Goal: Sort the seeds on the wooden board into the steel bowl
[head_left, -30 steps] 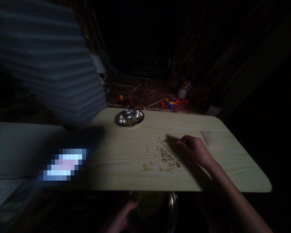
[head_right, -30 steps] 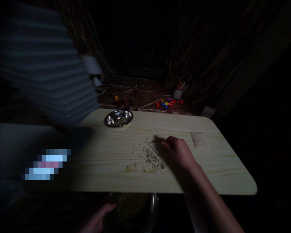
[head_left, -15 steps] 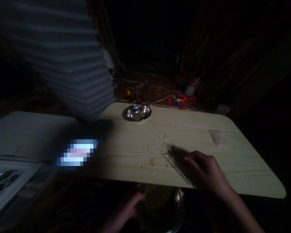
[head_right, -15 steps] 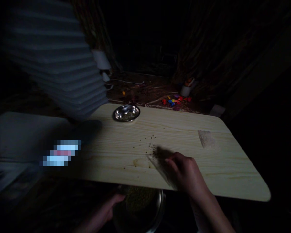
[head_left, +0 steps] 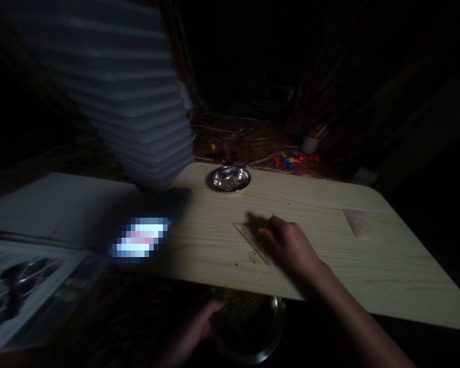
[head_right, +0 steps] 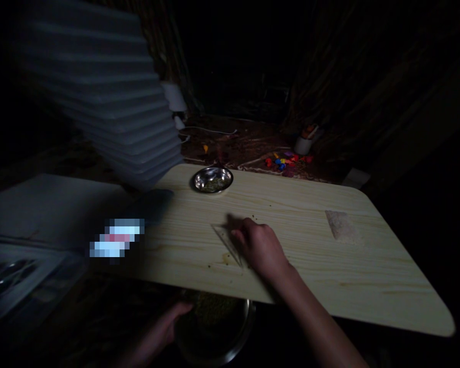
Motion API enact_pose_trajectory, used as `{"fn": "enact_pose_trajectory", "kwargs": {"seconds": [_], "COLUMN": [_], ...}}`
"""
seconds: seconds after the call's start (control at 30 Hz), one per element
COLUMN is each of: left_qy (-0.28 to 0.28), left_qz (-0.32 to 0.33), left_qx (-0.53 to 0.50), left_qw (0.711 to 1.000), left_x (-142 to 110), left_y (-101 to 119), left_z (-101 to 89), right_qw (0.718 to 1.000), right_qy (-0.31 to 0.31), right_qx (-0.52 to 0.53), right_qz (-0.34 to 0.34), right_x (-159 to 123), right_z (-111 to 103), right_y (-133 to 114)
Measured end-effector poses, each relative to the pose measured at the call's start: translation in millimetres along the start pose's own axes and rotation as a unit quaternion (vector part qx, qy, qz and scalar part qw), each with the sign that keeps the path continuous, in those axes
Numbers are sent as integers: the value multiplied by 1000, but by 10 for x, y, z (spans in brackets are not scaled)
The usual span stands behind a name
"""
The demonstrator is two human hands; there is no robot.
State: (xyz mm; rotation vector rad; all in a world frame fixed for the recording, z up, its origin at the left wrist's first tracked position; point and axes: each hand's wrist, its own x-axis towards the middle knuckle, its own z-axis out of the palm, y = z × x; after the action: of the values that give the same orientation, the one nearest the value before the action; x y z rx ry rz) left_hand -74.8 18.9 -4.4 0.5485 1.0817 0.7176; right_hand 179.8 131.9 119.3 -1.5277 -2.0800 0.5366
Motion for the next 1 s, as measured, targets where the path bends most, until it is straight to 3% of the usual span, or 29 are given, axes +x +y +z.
{"fn": "enact_pose_trajectory", "kwargs": {"seconds": [0.23, 0.53, 0.77, 0.9, 1.0], "left_qy": [60, 56, 56, 44, 20], "left_qz": [-14, -22, -3, -1, -27], "left_qx": [-14, -32, -73, -86, -66], "left_qw": [998, 998, 996, 995, 997], "left_x": [25, -16, -95, -135, -132], "left_y": [-53, -38, 36, 54, 27], "left_z": [-45, -73, -47, -95, -153], "right_qw": [999, 998, 994, 987, 991], "right_qy": [-12, -35, -77, -110, -71], "right_qx": [-23, -19, 10, 73, 103], "right_qz": [-20, -46, -81, -96, -52], "right_x": [200, 276, 165, 84, 75], "right_z": [156, 325, 507, 439, 229], "right_y": [-46, -103, -370, -458, -336]}}
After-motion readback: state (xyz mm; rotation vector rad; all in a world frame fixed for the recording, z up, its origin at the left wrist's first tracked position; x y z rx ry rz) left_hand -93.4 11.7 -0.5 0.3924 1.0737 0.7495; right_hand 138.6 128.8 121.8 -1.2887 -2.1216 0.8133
